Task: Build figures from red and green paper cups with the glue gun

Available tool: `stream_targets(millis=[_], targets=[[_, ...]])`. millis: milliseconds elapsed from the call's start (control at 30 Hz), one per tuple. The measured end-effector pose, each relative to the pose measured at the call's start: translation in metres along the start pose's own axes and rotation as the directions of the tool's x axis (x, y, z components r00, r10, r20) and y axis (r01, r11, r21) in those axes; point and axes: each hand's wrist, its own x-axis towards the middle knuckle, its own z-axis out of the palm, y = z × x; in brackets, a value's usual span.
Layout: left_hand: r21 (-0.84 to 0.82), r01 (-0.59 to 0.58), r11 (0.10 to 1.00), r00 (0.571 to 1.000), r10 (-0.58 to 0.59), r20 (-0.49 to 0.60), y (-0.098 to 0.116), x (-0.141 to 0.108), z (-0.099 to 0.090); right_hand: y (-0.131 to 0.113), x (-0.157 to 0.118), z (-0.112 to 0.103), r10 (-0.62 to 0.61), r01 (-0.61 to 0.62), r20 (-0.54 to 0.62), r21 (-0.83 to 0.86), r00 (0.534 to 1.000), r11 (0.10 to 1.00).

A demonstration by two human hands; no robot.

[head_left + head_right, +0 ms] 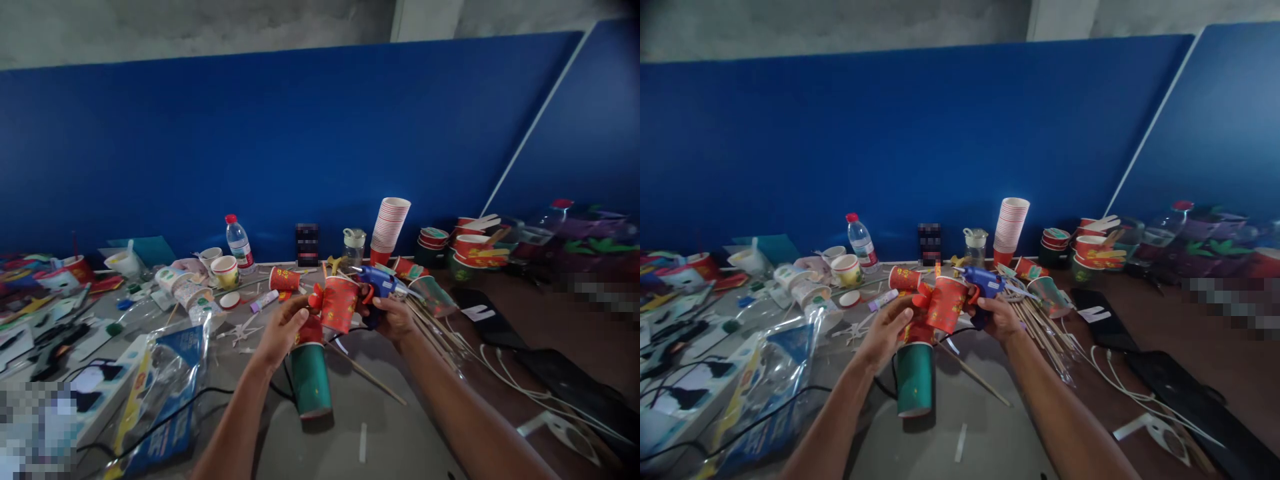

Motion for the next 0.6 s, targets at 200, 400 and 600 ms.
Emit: stream_targets(millis=[200,400,600], targets=[[0.467,-0.051,0.883,0.971,0.154,-0.184,-0.021,0.013,-0.023,0.002,0.003,-0.006,-0.006,0.007,-0.042,0.020,0.999,1.000],[0.659,0.016,0.752,0.997,0.037,-0.066,-0.028,0.013,-0.024,0.002,0.004,-0.005,0.006,-0.004,-0.058,0.037,0.998,0.999],[0.371,0.011,0.929,0.991,0.039,-0.129,-0.018,0.015,-0.028,0.000,0.006,-0.008,0.000,0.004,-0.089,0.038,0.996,0.999]])
